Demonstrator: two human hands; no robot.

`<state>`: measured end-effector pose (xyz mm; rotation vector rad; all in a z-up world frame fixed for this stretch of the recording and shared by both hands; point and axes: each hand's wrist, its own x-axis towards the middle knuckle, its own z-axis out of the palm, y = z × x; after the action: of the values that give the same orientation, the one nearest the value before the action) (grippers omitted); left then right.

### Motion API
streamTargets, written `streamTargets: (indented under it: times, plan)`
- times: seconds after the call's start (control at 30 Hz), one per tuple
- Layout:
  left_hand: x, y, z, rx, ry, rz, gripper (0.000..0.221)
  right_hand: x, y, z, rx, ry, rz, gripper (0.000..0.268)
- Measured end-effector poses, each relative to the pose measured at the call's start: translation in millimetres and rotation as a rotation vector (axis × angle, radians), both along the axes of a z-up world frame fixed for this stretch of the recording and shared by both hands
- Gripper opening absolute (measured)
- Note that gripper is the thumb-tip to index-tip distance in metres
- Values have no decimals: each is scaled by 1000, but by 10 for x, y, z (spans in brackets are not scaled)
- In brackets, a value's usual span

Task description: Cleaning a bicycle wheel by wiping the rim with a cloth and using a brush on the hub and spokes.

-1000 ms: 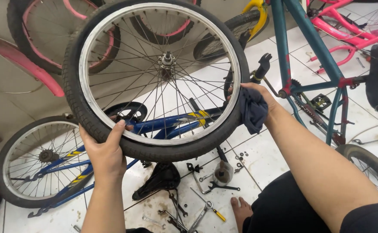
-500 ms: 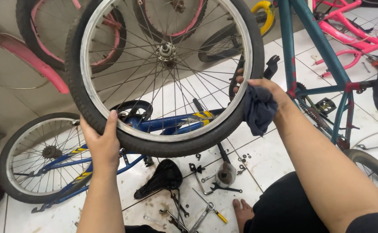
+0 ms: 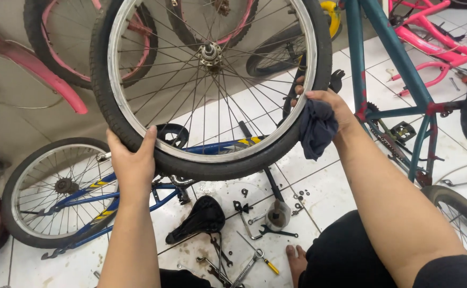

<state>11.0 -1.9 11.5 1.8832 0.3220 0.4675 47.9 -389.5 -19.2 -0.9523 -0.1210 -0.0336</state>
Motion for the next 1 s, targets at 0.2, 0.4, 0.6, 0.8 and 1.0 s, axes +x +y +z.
streamTargets:
  times: [0.2,0.4,0.6,0.8,1.0]
  plan:
    - [215,134,70,147,114,24,92,-24,158,176,89,-10,-14,47]
    - [762,100,224,175,30,-51,85,-70,184,372,85,-56,-75,46]
    - [1278,-75,106,44,6,-162,83,-138,160,508,1,-155,-157,45]
    - [1205,-482,59,-151,1,-262,79,-176,186,576,-135,-271,-259,46]
    - [866,-908,280,-145,29,-452,71,-65,282,433,-684,-502,-428,32]
